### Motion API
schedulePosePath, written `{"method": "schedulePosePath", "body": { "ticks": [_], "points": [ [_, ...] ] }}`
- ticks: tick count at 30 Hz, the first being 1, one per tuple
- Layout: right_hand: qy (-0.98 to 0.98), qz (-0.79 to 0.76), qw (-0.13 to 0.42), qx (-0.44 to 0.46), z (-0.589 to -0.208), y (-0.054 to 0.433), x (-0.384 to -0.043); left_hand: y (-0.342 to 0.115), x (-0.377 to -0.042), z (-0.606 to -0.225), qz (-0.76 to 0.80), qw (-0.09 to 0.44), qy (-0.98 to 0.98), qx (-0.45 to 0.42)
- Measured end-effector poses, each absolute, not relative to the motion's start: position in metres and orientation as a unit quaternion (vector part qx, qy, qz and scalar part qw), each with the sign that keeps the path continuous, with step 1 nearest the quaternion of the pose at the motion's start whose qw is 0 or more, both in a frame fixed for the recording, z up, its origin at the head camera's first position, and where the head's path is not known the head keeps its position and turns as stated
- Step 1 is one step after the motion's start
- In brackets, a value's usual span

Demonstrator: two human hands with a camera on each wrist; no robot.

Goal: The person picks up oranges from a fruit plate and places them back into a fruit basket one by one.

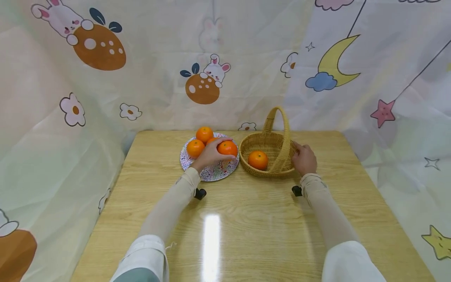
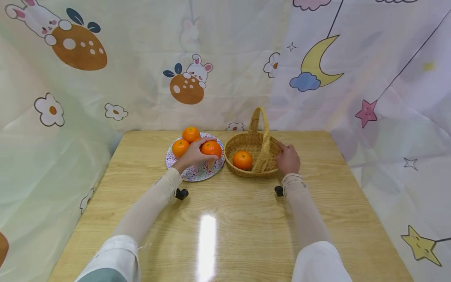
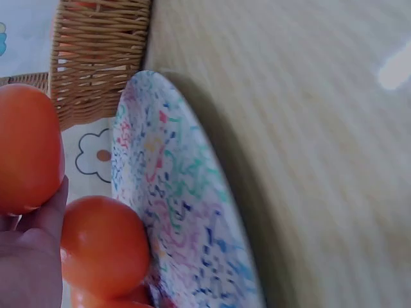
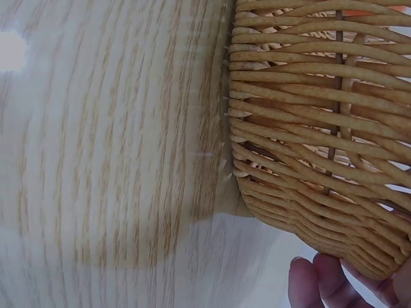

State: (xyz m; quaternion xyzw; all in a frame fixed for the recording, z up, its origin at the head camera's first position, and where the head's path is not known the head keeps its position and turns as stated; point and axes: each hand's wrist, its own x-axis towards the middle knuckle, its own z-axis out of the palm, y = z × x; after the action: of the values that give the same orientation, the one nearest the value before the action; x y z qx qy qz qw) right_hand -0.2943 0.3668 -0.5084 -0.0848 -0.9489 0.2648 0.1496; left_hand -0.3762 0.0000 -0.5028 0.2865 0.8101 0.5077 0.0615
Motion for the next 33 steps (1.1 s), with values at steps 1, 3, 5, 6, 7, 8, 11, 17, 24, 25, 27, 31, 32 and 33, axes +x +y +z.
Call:
{"method": "schedulePosePath", "body": {
  "ticks": [1,3,5,6,7,8,11,17,24,25,27,31,32,33],
  "points": [
    [-0.949,0.266,0.148,-0.085,-0.509,0.367,-0.294,0.003,-0.378,-0.503,0.512,0.060,0.808,0.286],
    [-0.949,0.264,0.147,-0.088,-0.511,0.369,-0.292,0.008,-0.379,-0.502,0.518,0.064,0.806,0.280],
    [-0.951,0.258,0.145,-0.093,-0.514,0.372,-0.292,0.014,-0.380,-0.501,0.519,0.066,0.808,0.273],
    [-0.951,0.255,0.145,-0.095,-0.516,0.373,-0.291,0.017,-0.380,-0.500,0.520,0.068,0.807,0.271],
    [-0.951,0.255,0.145,-0.096,-0.517,0.375,-0.291,0.020,-0.381,-0.500,0.519,0.070,0.808,0.269],
    [-0.951,0.254,0.146,-0.096,-0.518,0.376,-0.290,0.024,-0.381,-0.499,0.518,0.070,0.810,0.267],
    [-0.950,0.258,0.149,-0.099,-0.520,0.378,-0.290,0.035,-0.384,-0.499,0.521,0.077,0.806,0.270],
    [-0.949,0.258,0.151,-0.095,-0.520,0.378,-0.293,0.056,-0.393,-0.496,0.553,0.092,0.780,0.280],
    [-0.946,0.260,0.166,-0.099,-0.517,0.375,-0.297,0.083,-0.406,-0.484,0.565,0.085,0.766,0.295],
    [-0.946,0.260,0.164,-0.099,-0.517,0.374,-0.298,0.087,-0.408,-0.483,0.562,0.084,0.768,0.294],
    [-0.946,0.263,0.160,-0.101,-0.517,0.373,-0.299,0.094,-0.411,-0.482,0.553,0.081,0.775,0.295],
    [-0.947,0.260,0.158,-0.102,-0.516,0.372,-0.300,0.106,-0.414,-0.480,0.535,0.075,0.785,0.303],
    [-0.947,0.259,0.159,-0.103,-0.515,0.372,-0.300,0.108,-0.415,-0.480,0.532,0.076,0.787,0.304],
    [-0.947,0.260,0.160,-0.102,-0.515,0.371,-0.300,0.110,-0.416,-0.480,0.530,0.078,0.788,0.305]
  ]
}}
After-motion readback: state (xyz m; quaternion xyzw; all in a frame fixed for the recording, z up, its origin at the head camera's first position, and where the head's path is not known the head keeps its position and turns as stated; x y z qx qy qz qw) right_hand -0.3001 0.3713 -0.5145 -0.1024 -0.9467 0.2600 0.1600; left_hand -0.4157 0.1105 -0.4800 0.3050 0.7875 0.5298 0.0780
